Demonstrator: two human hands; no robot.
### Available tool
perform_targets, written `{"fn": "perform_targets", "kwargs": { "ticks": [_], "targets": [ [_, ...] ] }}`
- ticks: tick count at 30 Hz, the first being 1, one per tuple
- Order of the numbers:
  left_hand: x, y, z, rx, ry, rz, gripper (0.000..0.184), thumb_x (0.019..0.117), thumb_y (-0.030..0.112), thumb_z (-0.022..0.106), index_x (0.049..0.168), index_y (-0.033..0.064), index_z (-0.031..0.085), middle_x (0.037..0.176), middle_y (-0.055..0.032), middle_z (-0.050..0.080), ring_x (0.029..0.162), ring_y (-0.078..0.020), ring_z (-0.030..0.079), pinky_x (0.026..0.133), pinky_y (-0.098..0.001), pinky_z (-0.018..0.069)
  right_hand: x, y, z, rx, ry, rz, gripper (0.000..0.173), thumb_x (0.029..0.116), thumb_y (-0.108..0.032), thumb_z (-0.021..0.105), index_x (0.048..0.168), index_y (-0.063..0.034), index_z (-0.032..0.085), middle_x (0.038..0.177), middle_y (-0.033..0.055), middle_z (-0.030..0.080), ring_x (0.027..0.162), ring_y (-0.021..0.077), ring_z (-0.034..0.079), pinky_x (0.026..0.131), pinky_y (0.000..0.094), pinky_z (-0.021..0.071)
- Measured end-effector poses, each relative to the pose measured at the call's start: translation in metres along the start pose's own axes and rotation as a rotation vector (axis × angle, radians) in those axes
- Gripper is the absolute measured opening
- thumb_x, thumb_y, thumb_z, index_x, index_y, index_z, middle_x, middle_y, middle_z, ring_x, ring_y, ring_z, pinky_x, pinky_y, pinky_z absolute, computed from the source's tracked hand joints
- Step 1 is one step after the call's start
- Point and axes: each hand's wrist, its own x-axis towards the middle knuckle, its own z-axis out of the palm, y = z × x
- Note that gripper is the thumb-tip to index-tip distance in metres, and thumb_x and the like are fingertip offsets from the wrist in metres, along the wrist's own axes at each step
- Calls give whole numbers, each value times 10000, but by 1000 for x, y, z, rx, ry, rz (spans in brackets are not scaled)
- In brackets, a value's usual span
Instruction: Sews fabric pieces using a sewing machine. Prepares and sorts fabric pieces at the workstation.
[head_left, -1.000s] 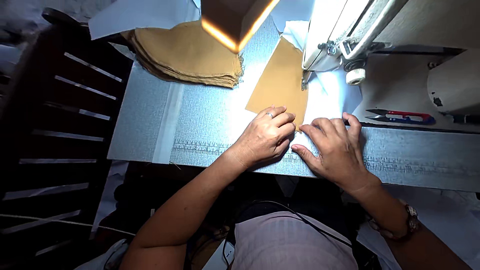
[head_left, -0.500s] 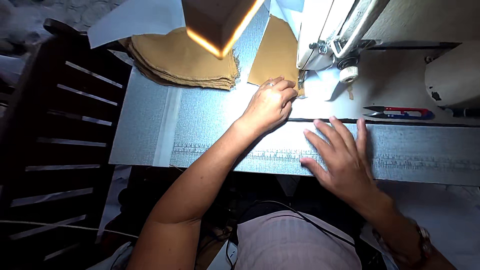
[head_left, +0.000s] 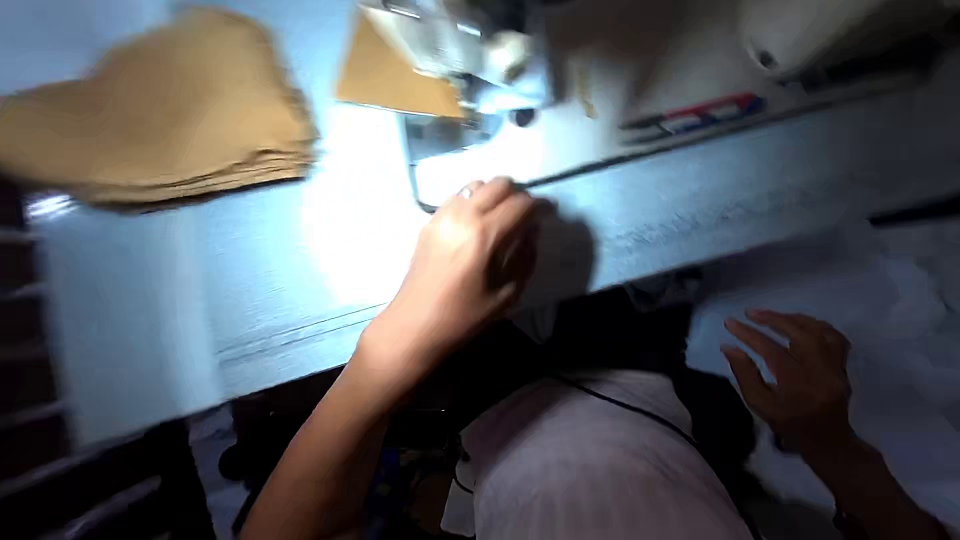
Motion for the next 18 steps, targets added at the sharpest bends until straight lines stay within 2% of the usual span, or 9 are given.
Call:
{"fn": "perform_targets", "kwargs": {
  "ticks": [2,3,4,6,9,11,13,16,18],
  "targets": [
    [-5,31,34,-304,-127,172,190,969,156,608,1024,54,759,902,-38,689,838,-77,646,756,-218,540,-39,26,-9,-25,0,192,290,1020,-212,577,1111,14,735,1092,269,685,1033,416,630,934,500,464],
    [-4,41,59,-446,-213,234,169,959,145,627,990,55,767,866,-19,679,799,-38,630,730,-166,524,-60,37,-16,-27,-13,316,296,1015,-177,577,1134,51,725,1119,292,678,1060,437,634,951,526,481],
    [-4,48,88,-540,-306,270,161,952,130,628,978,56,769,862,-17,683,790,-37,634,730,-166,528,-80,47,-23,-17,-28,467,311,1020,-157,568,1174,77,703,1154,310,663,1094,442,629,974,534,490],
    [1,57,146,-627,-486,244,152,960,107,630,995,49,765,907,-48,716,822,-98,679,769,-258,573,-117,62,-31,30,-38,803,338,1044,-142,536,1262,89,651,1203,324,621,1073,407,625,938,497,516],
    [15,70,224,-745,-727,-14,208,1003,61,603,1144,-35,721,1061,-168,733,925,-206,712,867,-381,579,-170,80,-25,96,-3,1196,349,1058,-133,535,1334,67,608,1248,322,600,1037,388,626,890,484,523],
    [25,83,264,-872,-844,-330,304,1036,69,557,1303,-63,616,1235,-220,669,1046,-228,683,928,-379,552,-199,87,-15,109,0,1310,339,1053,-111,543,1333,69,604,1250,328,599,1055,411,621,903,509,516],
    [31,96,294,-986,-848,-582,395,1034,61,556,1410,-52,517,1358,-231,588,1141,-248,640,957,-389,538,-211,88,-7,114,-20,1357,344,1042,-102,559,1325,88,601,1265,340,598,1112,436,611,957,526,500],
    [37,115,314,-1006,-871,-684,544,1022,48,572,1525,-26,378,1468,-241,509,1266,-288,577,1009,-420,508,-213,85,-1,68,-102,1254,363,1033,-105,569,1330,103,593,1292,358,593,1231,516,555,1055,620,424],
    [38,123,325,-971,-863,-704,602,1000,42,607,1541,-3,347,1433,-237,541,1221,-303,601,966,-448,529,-213,85,5,27,-161,1198,388,1040,-167,574,1361,51,581,1329,325,582,1262,522,533,1045,673,410]
  ]
}}
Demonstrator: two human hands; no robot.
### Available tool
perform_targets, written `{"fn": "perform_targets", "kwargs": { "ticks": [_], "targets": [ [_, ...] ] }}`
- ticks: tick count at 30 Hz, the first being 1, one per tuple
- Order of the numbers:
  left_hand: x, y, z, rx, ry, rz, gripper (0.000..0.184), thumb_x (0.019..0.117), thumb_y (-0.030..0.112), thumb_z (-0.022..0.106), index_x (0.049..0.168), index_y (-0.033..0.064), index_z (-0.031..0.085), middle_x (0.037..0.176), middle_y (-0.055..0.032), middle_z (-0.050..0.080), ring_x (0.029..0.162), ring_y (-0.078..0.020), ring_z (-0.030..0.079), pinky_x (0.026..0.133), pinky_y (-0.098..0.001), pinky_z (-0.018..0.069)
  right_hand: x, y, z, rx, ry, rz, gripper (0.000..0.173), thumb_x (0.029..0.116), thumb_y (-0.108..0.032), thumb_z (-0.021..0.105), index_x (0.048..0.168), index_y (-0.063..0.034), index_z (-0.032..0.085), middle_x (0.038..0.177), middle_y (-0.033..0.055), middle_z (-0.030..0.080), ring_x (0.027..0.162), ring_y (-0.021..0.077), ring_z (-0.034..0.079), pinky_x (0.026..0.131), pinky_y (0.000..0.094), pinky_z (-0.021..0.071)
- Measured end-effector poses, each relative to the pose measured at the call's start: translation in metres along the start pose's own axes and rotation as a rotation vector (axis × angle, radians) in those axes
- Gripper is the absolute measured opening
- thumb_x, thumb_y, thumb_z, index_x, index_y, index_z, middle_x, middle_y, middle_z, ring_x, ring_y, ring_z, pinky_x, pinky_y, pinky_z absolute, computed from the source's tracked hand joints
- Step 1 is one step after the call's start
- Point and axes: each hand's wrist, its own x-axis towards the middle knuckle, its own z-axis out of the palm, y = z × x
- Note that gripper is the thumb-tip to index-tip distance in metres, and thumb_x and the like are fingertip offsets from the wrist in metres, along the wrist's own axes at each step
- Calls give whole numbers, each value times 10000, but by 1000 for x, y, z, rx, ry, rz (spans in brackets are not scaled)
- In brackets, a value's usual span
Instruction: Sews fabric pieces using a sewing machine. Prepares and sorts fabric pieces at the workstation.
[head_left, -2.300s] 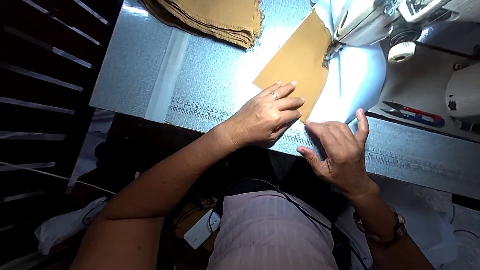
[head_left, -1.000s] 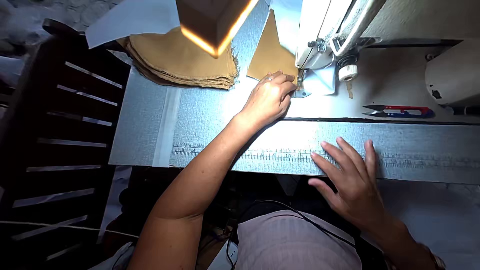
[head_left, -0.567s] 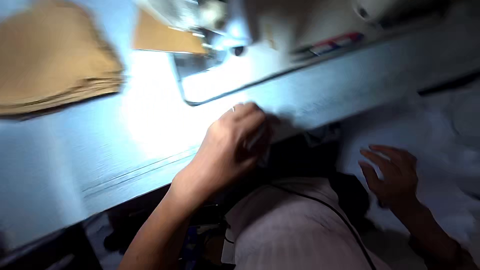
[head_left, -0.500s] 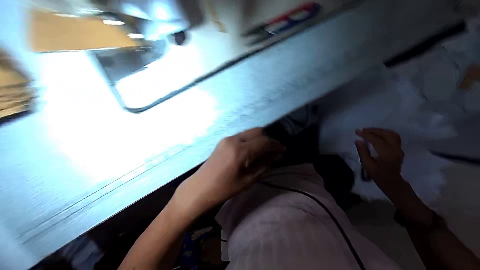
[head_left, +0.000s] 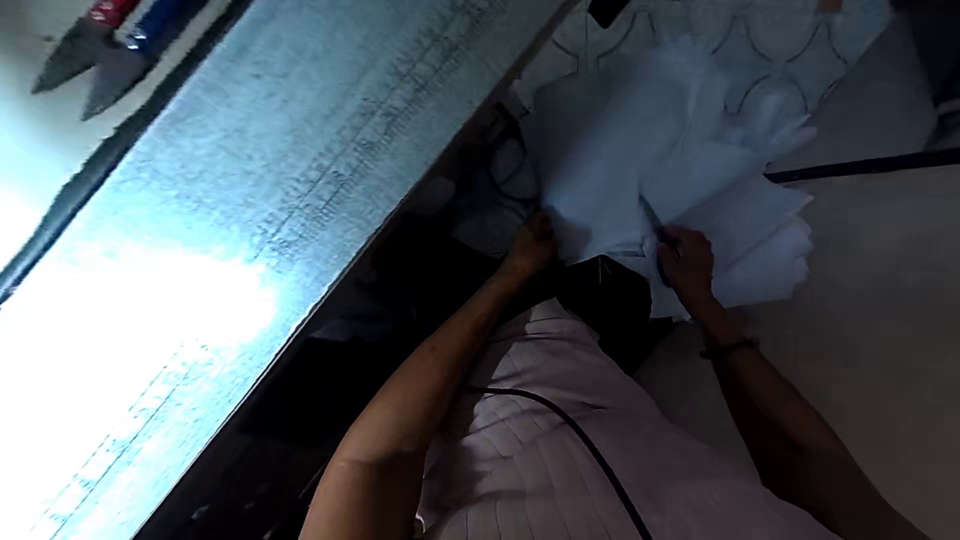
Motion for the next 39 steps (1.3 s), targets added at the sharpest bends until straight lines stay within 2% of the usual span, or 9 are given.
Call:
{"fn": "perform_targets", "kwargs": {
  "ticks": [7,15,20,24,28,30,32,36,39],
  "targets": [
    [19,-5,17,16,121,-55,611,964,83,690,1480,-25,380,1250,-250,619,1003,-298,673,840,-442,578,21,7,21,-62,78,-70,394,972,-165,664,1275,85,629,1188,342,644,1125,553,603,953,696,445],
    [18,-6,27,-138,138,-123,647,956,72,703,1488,-15,345,1274,-254,578,1032,-312,643,825,-454,569,20,6,24,39,92,-58,337,933,-39,645,1232,115,643,1108,342,657,1087,537,603,963,657,441],
    [14,-4,32,-155,86,-127,543,973,96,691,1431,-14,421,1199,-228,612,954,-263,641,807,-419,553,16,6,24,58,107,-73,336,909,0,640,1213,143,627,1068,349,645,1046,520,610,933,641,449],
    [13,-3,39,-220,118,-64,723,946,51,715,1520,36,276,1107,-211,629,867,-233,654,738,-383,564,8,4,20,36,113,-140,338,942,-20,642,1246,124,622,1042,323,639,975,486,627,863,635,477],
    [16,-1,41,-127,119,-24,489,965,66,694,1375,-19,441,1077,-197,635,878,-241,656,788,-402,567,-2,-4,8,11,60,-142,331,961,-51,651,1265,78,627,1063,293,635,975,459,627,849,626,487],
    [14,1,40,-75,84,22,269,985,73,661,1203,-59,572,1042,-179,638,870,-213,641,795,-375,556,-5,-5,5,1,62,-142,332,952,-44,664,1259,82,638,1072,305,639,1003,480,623,866,635,481],
    [2,4,37,13,15,129,197,1000,84,633,1121,-69,597,1000,-163,629,861,-192,611,798,-365,526,-8,-5,2,-4,74,-137,325,941,-27,669,1248,78,646,1056,308,641,988,488,622,859,639,478],
    [-73,27,6,126,-110,424,198,1063,105,519,1222,-13,518,981,-115,666,813,-147,662,736,-344,569,-4,4,-1,30,131,-105,319,955,-83,681,1226,83,661,1006,312,654,932,488,630,839,645,483],
    [-139,32,-26,-56,-21,678,189,1034,110,512,1199,175,576,966,89,694,830,-3,671,741,-213,589,1,7,-2,61,123,-83,334,946,-66,667,1244,83,644,1021,312,639,932,482,626,836,638,488]
  ]
}}
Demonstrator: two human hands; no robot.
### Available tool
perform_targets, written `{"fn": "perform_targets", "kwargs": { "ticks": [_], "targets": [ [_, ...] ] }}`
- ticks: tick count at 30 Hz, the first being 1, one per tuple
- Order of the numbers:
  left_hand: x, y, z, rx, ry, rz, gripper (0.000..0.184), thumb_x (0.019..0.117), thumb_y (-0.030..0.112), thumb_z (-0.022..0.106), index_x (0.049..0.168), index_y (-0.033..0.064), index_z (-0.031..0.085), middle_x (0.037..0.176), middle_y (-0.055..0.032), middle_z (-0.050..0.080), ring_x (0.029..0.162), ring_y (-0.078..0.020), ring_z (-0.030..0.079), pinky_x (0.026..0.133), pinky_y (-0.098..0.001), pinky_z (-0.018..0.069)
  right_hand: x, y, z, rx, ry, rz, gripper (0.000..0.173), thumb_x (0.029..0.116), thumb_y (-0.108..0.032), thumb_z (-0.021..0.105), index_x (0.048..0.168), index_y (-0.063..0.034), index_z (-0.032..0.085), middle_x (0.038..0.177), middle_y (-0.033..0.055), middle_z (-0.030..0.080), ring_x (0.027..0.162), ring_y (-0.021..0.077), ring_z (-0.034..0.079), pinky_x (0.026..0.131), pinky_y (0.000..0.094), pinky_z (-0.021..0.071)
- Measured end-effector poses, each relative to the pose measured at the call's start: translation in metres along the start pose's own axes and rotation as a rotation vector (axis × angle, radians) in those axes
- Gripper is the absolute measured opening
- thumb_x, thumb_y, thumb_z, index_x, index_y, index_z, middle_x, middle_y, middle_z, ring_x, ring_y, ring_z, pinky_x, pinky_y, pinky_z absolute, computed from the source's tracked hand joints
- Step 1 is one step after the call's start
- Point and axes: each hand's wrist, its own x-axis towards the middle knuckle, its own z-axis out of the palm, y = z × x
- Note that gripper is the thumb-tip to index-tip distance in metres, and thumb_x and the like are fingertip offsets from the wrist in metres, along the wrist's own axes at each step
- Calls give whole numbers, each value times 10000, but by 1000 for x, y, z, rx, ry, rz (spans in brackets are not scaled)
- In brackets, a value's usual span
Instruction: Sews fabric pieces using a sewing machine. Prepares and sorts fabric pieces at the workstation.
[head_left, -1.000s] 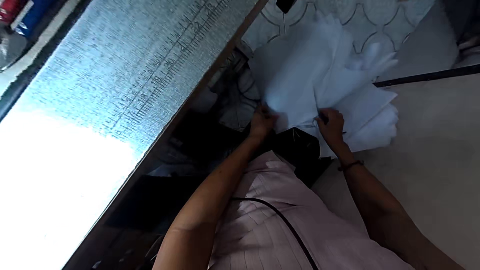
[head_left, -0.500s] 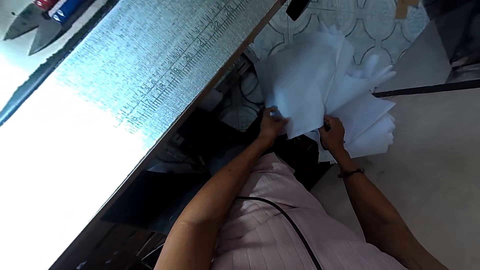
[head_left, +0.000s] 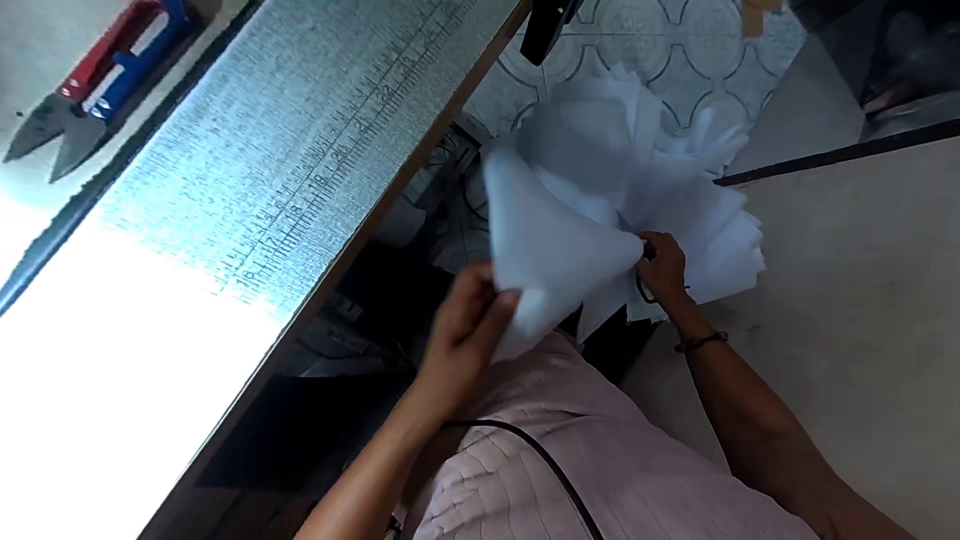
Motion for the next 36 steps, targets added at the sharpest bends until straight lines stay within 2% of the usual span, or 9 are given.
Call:
{"fn": "perform_targets", "kwargs": {
  "ticks": [7,13,16,20,23,26,30,33,36],
  "targets": [
    [-74,49,-35,-53,376,321,207,1033,199,585,1218,285,624,1135,149,732,1007,25,693,885,-154,567,18,-29,-8,-41,15,11,389,990,-98,618,1340,73,604,1284,384,567,1215,570,536,998,709,414],
    [-105,67,-32,-37,500,493,228,1058,186,540,1264,266,597,1187,149,701,1057,40,662,918,-151,544,4,-212,-32,167,-204,-942,423,897,-202,550,1289,-79,652,1282,171,675,1267,337,592,1088,598,384],
    [-142,91,-50,52,796,619,245,1045,174,548,1258,279,608,1182,164,709,1062,52,661,922,-140,537,5,-280,-14,152,-472,-1269,347,862,-139,575,1177,-109,718,940,90,748,904,264,721,1016,637,427],
    [-229,116,-107,423,1409,668,276,1032,161,552,1180,387,610,1079,264,700,989,98,653,863,-122,545,17,-355,-6,138,-507,-1398,237,872,-149,622,1000,-32,784,851,116,766,766,278,735,792,494,562],
    [-291,126,-164,593,1741,607,267,1013,38,474,1245,171,472,1023,179,643,932,54,645,844,-207,568,12,-427,-7,188,-559,-1417,225,859,-25,665,1034,93,742,920,228,745,844,368,717,827,547,531],
    [-337,139,-219,861,1902,364,339,1036,76,477,1321,-101,432,1062,-105,634,941,-87,652,866,-301,558,5,-481,31,279,-478,-1471,236,855,-45,701,1027,111,736,979,245,748,916,383,730,871,557,544],
    [-339,170,-233,1235,1944,-174,551,991,7,532,1513,-74,379,1390,-360,523,1321,-526,490,1062,-679,383,-6,-524,88,344,-346,-1542,268,883,-122,638,1036,61,758,1011,204,760,934,334,744,840,507,577],
    [-269,147,-207,1565,1752,-44,457,881,-47,625,1338,-35,620,1386,-289,582,1351,-458,504,1103,-599,386,-8,-540,110,295,-230,-1613,288,913,-119,597,1093,36,760,943,213,754,840,376,742,737,552,575],
    [-207,100,-184,1454,1139,-7,294,975,78,572,1222,34,726,1402,-133,636,1440,-339,464,1197,-591,285,-7,-538,109,207,-167,-1636,254,959,-86,581,1074,41,769,897,238,741,814,429,726,733,577,560]
  ]
}}
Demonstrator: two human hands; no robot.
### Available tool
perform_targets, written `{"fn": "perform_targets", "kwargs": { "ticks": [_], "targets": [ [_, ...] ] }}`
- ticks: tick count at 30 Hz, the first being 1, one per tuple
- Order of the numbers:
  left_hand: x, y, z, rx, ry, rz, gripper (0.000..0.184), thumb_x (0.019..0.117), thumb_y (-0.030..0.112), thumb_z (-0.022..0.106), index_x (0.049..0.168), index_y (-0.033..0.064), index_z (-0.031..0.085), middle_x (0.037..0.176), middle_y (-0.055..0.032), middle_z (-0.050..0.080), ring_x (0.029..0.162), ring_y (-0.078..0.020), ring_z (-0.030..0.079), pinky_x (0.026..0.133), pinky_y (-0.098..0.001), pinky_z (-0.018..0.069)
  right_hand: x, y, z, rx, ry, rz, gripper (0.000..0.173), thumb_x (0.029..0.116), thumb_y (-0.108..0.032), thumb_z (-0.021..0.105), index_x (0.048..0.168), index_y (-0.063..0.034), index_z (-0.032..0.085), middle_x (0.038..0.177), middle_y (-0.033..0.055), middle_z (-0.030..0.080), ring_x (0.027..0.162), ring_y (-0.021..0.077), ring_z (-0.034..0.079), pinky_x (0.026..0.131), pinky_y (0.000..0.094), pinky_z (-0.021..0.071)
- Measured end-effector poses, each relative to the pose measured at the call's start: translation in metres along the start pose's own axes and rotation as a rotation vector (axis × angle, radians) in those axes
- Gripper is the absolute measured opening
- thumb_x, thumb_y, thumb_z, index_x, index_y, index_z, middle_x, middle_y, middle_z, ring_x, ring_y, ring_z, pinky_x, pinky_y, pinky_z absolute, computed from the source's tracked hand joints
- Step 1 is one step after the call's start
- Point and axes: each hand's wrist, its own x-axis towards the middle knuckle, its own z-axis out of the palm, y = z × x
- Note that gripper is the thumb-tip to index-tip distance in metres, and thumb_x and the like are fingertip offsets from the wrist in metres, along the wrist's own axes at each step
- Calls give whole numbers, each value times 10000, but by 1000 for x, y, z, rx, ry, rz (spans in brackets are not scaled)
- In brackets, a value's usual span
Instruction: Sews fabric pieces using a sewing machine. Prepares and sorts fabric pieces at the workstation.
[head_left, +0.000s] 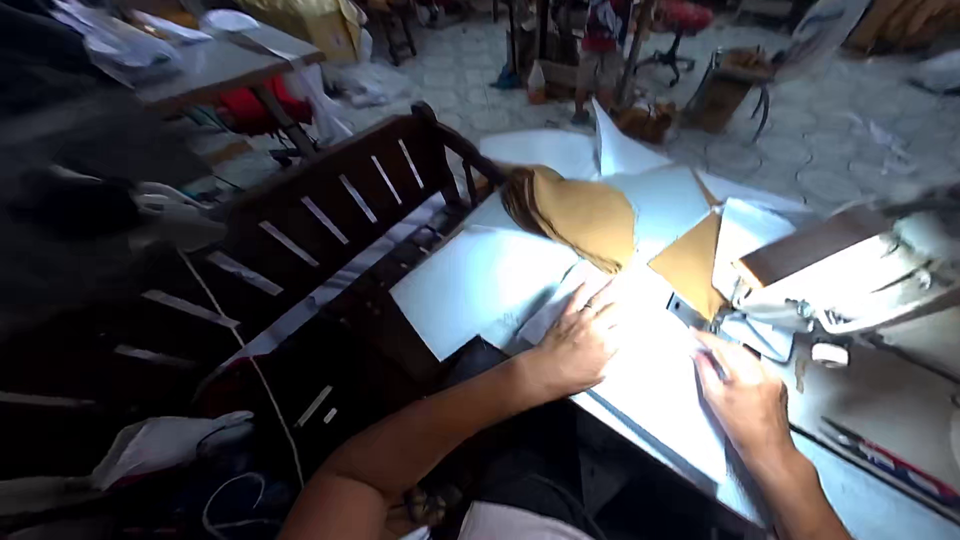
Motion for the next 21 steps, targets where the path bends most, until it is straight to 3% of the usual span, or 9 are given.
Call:
{"fn": "perform_targets", "kwargs": {
  "ticks": [2,4,5,7,9,12,15,18,21],
  "targets": [
    [-5,11,27,-102,-251,8,402,1055,233,495,1394,62,623,1537,-158,509,1521,-374,319,1205,-651,184,-5,5,-5,-60,41,-29,202,948,-88,610,957,26,777,957,236,747,903,437,715,801,589,527],
    [-10,14,47,-86,-230,12,485,1057,351,483,1456,90,571,1604,-162,417,1539,-406,259,1195,-677,194,-13,2,-15,-143,49,-65,177,947,-104,627,944,-21,782,1164,257,712,1153,488,632,966,648,438],
    [-12,14,54,-66,-149,26,499,1042,375,501,1442,89,583,1598,-168,424,1532,-427,264,1183,-688,208,-19,-5,-20,-178,38,-105,168,949,-105,623,951,-36,776,1198,268,695,1190,506,606,987,661,414],
    [-13,16,58,-12,10,68,490,1008,373,548,1407,99,621,1533,-203,497,1495,-490,304,1153,-733,201,-32,-25,-28,-180,-11,-202,188,953,-109,598,949,-51,777,1037,248,725,1003,474,674,864,633,470],
    [-13,17,57,32,92,115,353,961,273,623,1267,124,716,1414,-202,605,1457,-513,358,1130,-781,158,-41,-43,-33,-68,-100,-232,228,962,-144,566,904,-72,775,877,151,738,846,364,697,767,546,484],
    [-14,16,55,1,102,175,217,844,118,687,1040,112,780,1244,-127,719,1371,-431,519,1107,-791,197,-43,-49,-38,136,-278,-113,408,1021,-367,518,919,-85,793,920,93,772,931,294,731,879,549,514],
    [-14,6,48,-196,2,244,254,831,194,655,1013,76,786,1226,-122,728,1335,-415,559,1113,-797,179,-37,-46,-26,219,-204,21,419,1020,-332,550,786,-32,725,796,116,714,780,250,695,765,441,528],
    [-17,-13,33,-195,12,304,409,918,361,523,1139,122,771,1326,-145,677,1406,-429,473,1152,-749,161,-41,-41,-8,163,-184,84,274,930,-233,643,990,15,743,1039,234,675,947,412,655,819,550,515],
    [-30,-38,10,-26,81,89,583,995,456,400,1339,59,651,1507,-223,515,1495,-464,321,1185,-712,107,-51,-30,4,166,-202,80,453,954,-244,519,1283,30,666,1324,295,616,1259,500,572,1048,661,415]
  ]
}}
